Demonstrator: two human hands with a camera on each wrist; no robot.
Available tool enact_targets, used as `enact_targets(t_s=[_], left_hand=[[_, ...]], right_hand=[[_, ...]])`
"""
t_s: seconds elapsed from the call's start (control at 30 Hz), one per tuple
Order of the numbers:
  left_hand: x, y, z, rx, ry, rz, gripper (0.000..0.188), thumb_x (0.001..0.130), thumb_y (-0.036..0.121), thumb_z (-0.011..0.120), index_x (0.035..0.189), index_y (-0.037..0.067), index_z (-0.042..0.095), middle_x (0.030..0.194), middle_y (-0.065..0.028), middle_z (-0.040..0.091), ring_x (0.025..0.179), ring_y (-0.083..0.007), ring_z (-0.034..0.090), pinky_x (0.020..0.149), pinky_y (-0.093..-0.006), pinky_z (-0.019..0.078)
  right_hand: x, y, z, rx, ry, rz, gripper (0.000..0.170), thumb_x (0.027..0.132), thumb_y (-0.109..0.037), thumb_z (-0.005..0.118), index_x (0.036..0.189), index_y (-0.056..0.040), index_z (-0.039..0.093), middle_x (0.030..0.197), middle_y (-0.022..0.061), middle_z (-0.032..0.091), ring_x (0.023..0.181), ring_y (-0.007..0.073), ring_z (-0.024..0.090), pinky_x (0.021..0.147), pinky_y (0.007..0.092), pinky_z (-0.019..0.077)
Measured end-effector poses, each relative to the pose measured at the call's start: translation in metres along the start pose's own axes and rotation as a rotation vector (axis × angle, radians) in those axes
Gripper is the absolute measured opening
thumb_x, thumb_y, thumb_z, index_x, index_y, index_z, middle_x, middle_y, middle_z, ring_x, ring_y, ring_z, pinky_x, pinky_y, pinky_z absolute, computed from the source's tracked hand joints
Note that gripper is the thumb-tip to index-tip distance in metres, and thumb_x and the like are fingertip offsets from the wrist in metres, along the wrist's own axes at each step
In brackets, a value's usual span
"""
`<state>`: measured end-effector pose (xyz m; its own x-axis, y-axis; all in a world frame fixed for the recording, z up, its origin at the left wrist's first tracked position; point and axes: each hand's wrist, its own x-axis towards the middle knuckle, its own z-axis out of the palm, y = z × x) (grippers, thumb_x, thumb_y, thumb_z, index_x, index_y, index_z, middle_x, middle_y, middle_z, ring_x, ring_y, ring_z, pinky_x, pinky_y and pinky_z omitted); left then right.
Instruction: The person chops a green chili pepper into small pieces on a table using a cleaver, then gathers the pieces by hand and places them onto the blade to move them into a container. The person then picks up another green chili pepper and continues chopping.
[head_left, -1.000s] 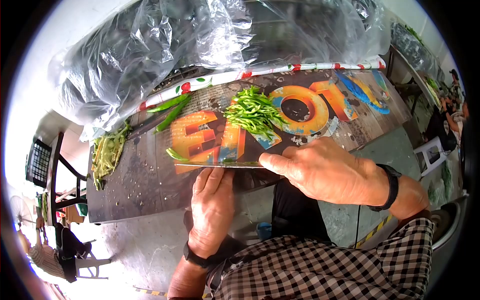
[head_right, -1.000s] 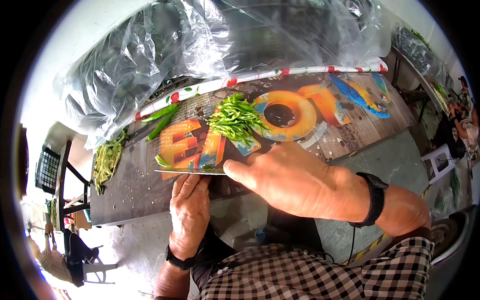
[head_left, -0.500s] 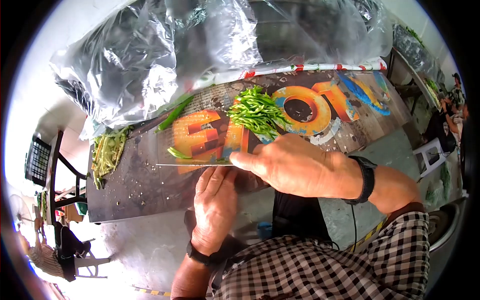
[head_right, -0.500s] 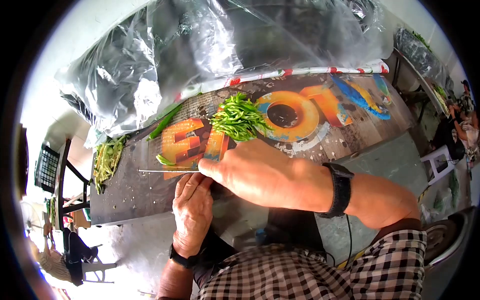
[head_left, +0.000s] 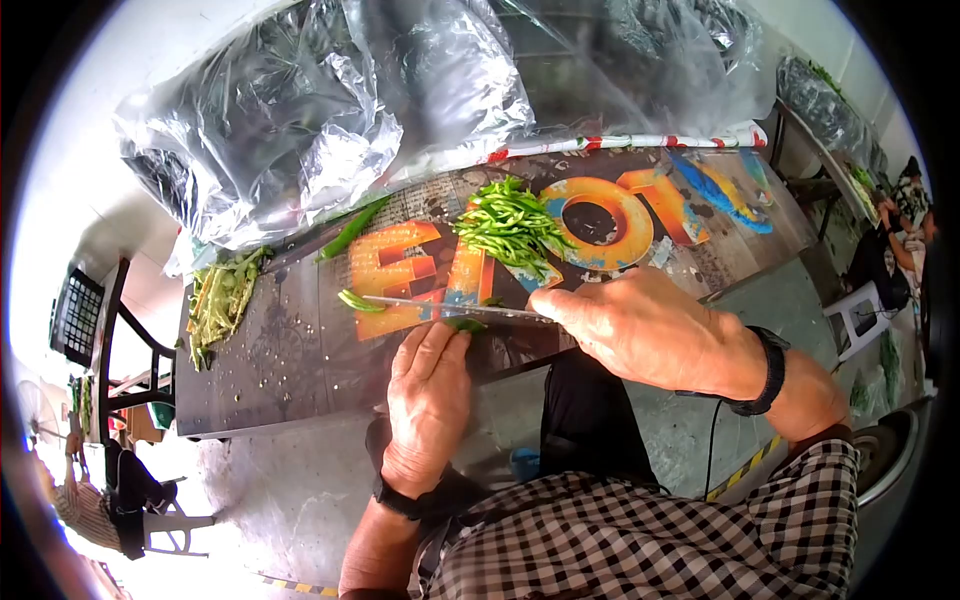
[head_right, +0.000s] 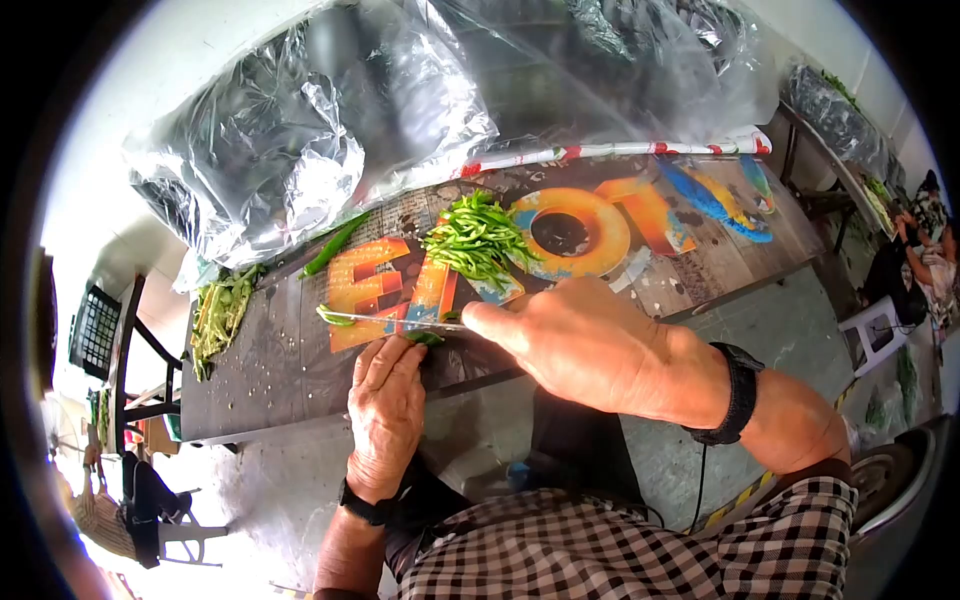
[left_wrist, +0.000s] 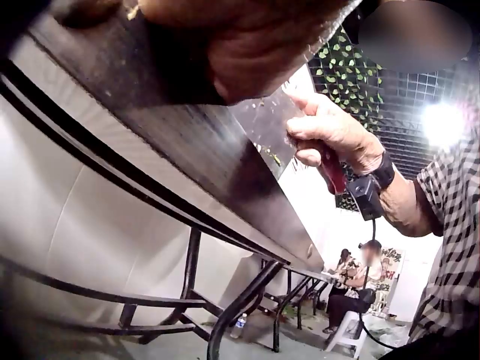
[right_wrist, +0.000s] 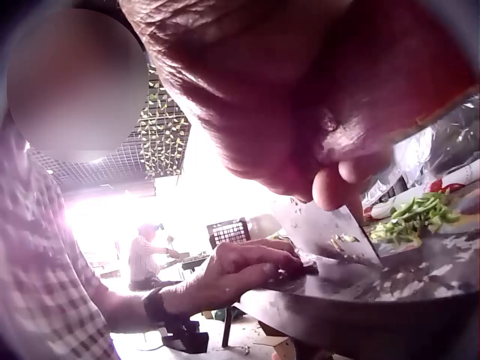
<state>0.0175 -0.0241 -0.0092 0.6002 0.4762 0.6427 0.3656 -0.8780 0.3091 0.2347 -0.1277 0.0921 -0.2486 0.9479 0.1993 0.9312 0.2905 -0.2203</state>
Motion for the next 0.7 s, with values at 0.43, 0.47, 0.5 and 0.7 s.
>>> enact_targets(t_s=[0.43, 0.47, 0.5, 0.7], left_hand=[[0.0, -0.003, 0.001, 0.009, 0.0, -0.004, 0.03, 0.072, -0.004, 0.067, 0.102, 0.0, 0.071, 0.111, -0.0132, 0.066, 0.108, -0.0311, 0.062, 0.095, -0.0404, 0.0513], [0.0, -0.003, 0.0, -0.004, -0.005, -0.01, 0.03, 0.074, -0.005, 0.065, 0.103, -0.001, 0.07, 0.111, -0.014, 0.066, 0.108, -0.0322, 0.062, 0.094, -0.0407, 0.0513], [0.001, -0.002, -0.001, -0.016, -0.01, -0.014, 0.03, 0.075, -0.007, 0.064, 0.103, -0.002, 0.07, 0.111, -0.0148, 0.067, 0.107, -0.0334, 0.062, 0.094, -0.041, 0.0512], [0.002, -0.002, -0.001, -0.026, 0.007, -0.018, 0.026, 0.076, -0.007, 0.063, 0.101, -0.002, 0.07, 0.11, -0.0163, 0.067, 0.104, -0.0349, 0.062, 0.092, -0.0419, 0.0516]], right_hand=[[0.013, -0.005, -0.006, 0.059, -0.135, 0.052, 0.013, 0.089, -0.008, 0.057, 0.101, -0.002, 0.055, 0.063, 0.0183, 0.061, 0.058, 0.038, 0.064, 0.05, 0.0488, 0.0476], [0.015, -0.006, -0.007, 0.057, -0.18, 0.084, 0.014, 0.088, -0.008, 0.057, 0.1, -0.0016, 0.055, 0.063, 0.0186, 0.06, 0.059, 0.0383, 0.064, 0.05, 0.0491, 0.0476], [0.019, -0.006, -0.005, 0.062, -0.171, 0.048, 0.015, 0.087, -0.007, 0.058, 0.1, -0.001, 0.055, 0.063, 0.0188, 0.06, 0.059, 0.0384, 0.064, 0.05, 0.0491, 0.0476], [0.052, -0.009, 0.015, 0.148, -0.076, -0.097, 0.016, 0.083, -0.002, 0.059, 0.098, 0.0024, 0.055, 0.062, 0.019, 0.06, 0.06, 0.0388, 0.064, 0.053, 0.049, 0.0487]])
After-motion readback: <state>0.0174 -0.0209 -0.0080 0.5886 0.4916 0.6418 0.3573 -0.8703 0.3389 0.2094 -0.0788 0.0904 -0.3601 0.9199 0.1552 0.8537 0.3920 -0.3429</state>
